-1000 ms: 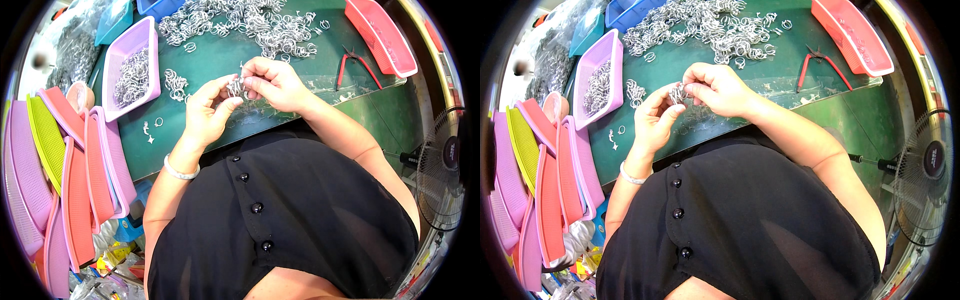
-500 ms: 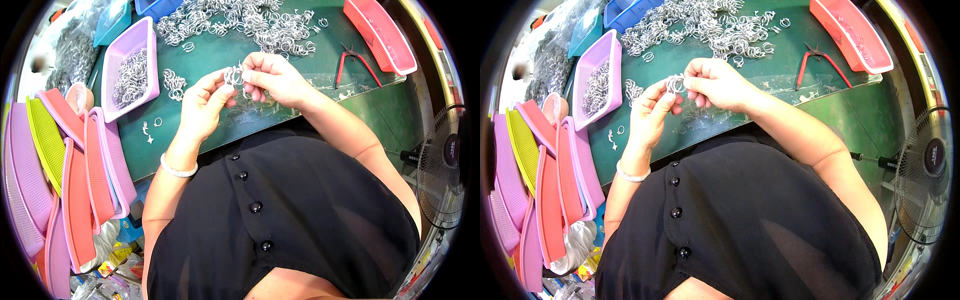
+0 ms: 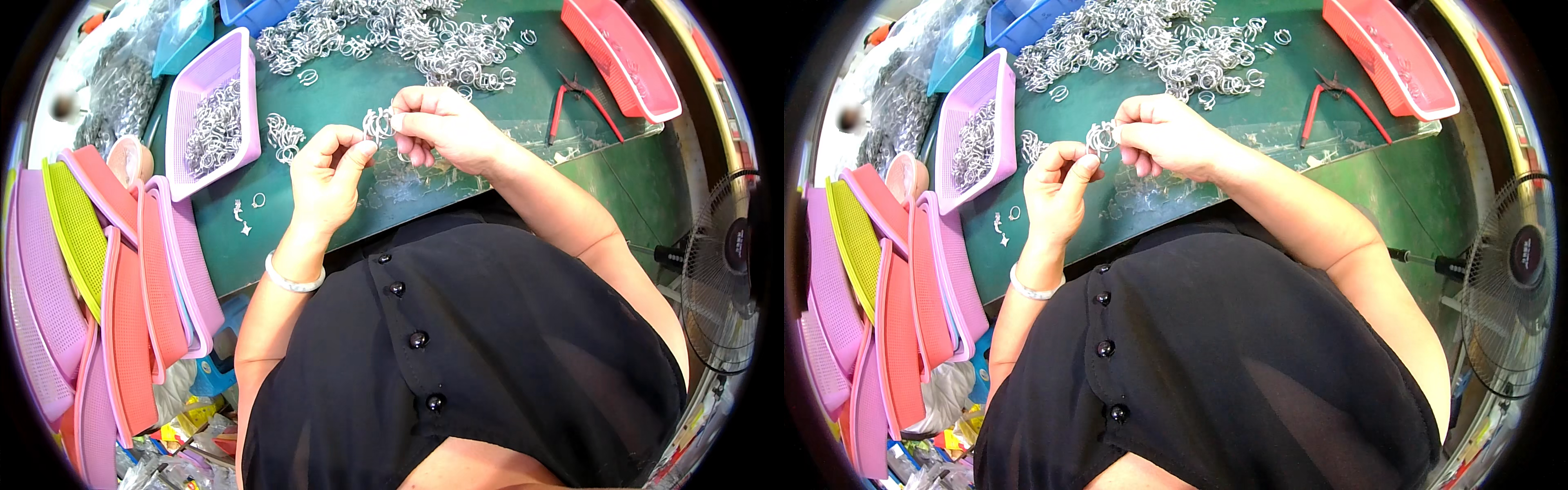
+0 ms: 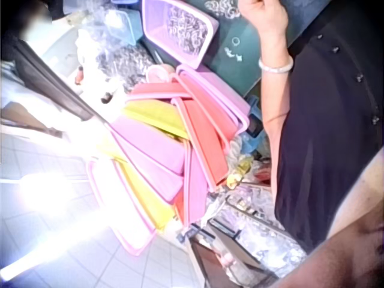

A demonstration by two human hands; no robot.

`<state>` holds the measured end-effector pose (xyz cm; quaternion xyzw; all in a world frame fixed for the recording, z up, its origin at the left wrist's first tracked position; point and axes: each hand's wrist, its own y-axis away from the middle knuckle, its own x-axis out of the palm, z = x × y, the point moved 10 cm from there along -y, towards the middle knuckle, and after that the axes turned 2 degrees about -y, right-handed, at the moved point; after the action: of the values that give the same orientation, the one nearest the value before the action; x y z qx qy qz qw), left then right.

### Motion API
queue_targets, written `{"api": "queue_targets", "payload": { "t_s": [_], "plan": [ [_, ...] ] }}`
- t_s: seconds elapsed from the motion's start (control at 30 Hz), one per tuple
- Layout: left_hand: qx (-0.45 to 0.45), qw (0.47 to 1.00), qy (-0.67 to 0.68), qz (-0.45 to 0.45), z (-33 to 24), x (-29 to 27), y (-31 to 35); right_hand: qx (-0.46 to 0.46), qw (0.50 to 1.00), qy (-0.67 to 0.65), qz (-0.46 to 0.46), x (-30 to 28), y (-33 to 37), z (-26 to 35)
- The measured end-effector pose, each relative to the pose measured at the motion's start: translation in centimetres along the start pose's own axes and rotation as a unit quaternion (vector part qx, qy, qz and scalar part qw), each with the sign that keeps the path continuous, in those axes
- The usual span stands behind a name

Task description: The person repeatedly picks up small metal rings and star-shaped charms from a green work surface and interlinks them by hand to form small keychain assemblies. The person handles the components one at a time, occasionally placing finished assemblies back on the table.

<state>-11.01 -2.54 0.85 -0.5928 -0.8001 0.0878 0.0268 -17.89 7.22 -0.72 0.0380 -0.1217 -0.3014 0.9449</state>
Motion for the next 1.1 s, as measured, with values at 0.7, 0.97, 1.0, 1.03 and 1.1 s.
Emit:
{"api": "queue_targets", "payload": {
  "t_s": [0.7,0.97,1.0,1.03,1.1],
  "plan": [
    [0.126,0.985,-0.065,-0.099,-0.5,-0.7,1.0,-0.01,0.999,-0.013,-0.033,0.8,0.7,-0.5],
    [0.097,0.993,-0.012,-0.073,0.0,-0.2,1.1,-0.098,0.992,0.052,-0.052,0.8,1.1,0.3],
    [0.093,0.994,-0.009,-0.062,0.2,-0.1,1.1,-0.122,0.989,0.064,-0.057,0.7,1.3,0.4],
    [0.093,0.994,-0.016,-0.061,0.3,-0.1,1.2,-0.144,0.982,0.103,-0.067,0.7,1.4,0.7],
    [0.093,0.993,-0.03,-0.06,0.4,-0.1,1.3,-0.188,0.961,0.181,-0.087,0.6,1.8,1.4]
  ]
}}
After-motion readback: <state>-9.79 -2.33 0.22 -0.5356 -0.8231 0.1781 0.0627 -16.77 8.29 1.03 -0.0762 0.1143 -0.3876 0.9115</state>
